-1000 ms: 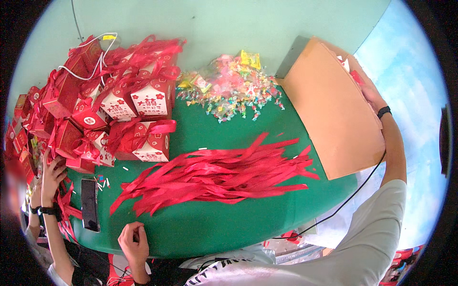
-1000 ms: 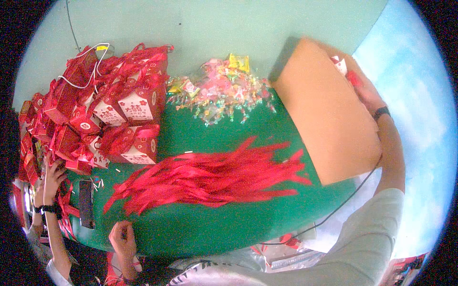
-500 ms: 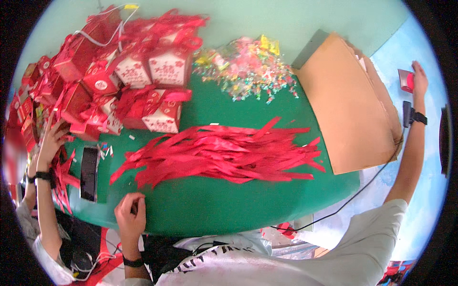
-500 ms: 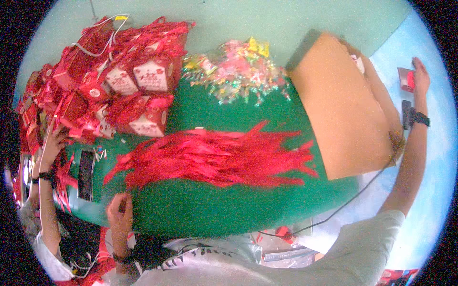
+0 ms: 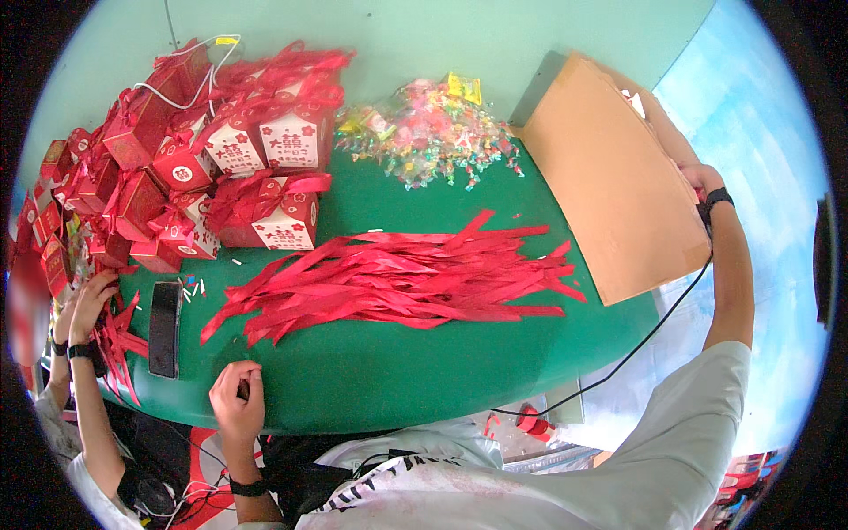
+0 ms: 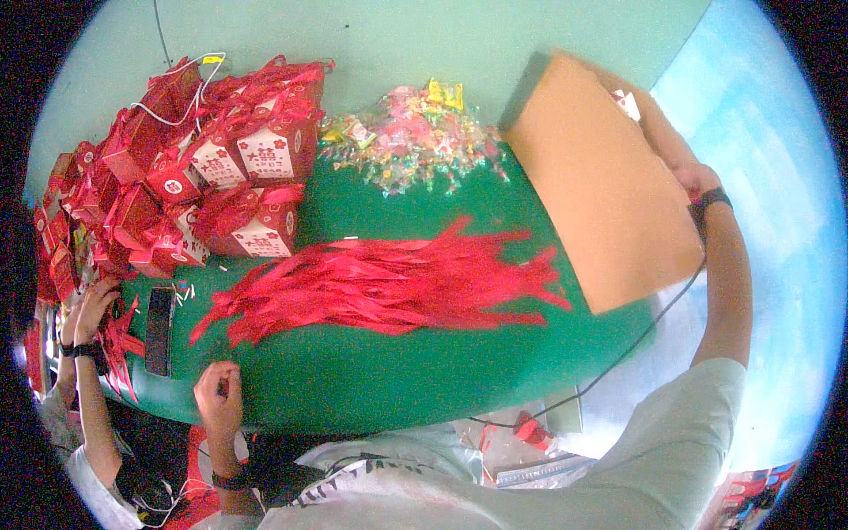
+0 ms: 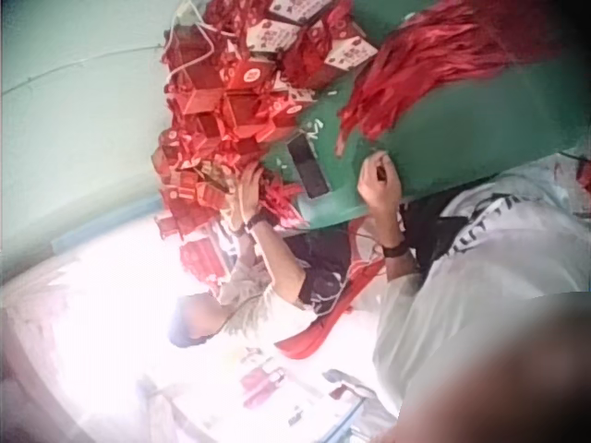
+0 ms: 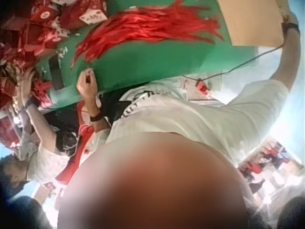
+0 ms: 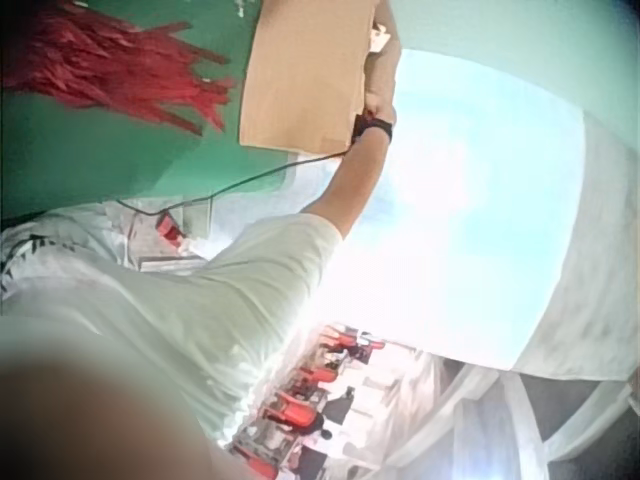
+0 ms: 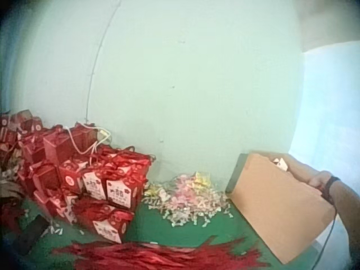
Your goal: The person fills small red boxes with colorful candies, closes the lids, and ties red ribbons around them. The finished boxes are placed into a cardboard carton on the table.
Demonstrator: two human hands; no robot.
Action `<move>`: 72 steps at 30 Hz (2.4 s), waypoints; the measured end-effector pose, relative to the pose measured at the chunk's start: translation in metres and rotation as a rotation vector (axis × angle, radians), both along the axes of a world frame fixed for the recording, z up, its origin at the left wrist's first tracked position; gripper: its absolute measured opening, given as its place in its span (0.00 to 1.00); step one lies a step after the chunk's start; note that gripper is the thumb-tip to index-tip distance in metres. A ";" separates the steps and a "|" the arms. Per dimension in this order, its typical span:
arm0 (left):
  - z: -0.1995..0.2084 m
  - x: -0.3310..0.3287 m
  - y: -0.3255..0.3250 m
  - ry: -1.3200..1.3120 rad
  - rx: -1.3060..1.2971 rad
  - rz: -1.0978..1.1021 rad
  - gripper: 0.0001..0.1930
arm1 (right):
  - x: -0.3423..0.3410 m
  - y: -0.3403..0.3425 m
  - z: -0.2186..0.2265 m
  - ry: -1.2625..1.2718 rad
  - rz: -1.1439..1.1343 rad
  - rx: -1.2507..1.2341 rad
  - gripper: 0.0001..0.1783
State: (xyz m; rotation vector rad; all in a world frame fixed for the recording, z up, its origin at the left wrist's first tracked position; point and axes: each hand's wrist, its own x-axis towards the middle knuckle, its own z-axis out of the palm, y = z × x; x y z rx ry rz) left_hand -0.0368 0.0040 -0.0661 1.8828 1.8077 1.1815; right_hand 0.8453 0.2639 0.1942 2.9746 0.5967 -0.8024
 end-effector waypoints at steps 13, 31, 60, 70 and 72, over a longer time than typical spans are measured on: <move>-0.004 -0.001 -0.002 -0.041 0.008 -0.019 0.02 | 0.030 -0.077 0.017 -0.829 0.534 -0.008 0.33; 0.047 0.009 -0.007 -0.045 -0.057 -0.216 0.08 | -0.445 -0.148 -0.077 0.486 1.324 1.254 0.65; 0.095 0.043 -0.021 0.331 -0.037 -0.221 0.42 | -0.564 -0.182 -0.249 0.884 1.715 0.938 0.56; 0.082 0.042 -0.024 0.355 0.129 -0.322 0.49 | -0.568 -0.181 -0.248 0.887 1.693 0.941 0.56; 0.088 0.040 -0.018 0.442 0.117 -0.336 0.49 | -0.568 -0.182 -0.245 0.865 1.710 0.939 0.56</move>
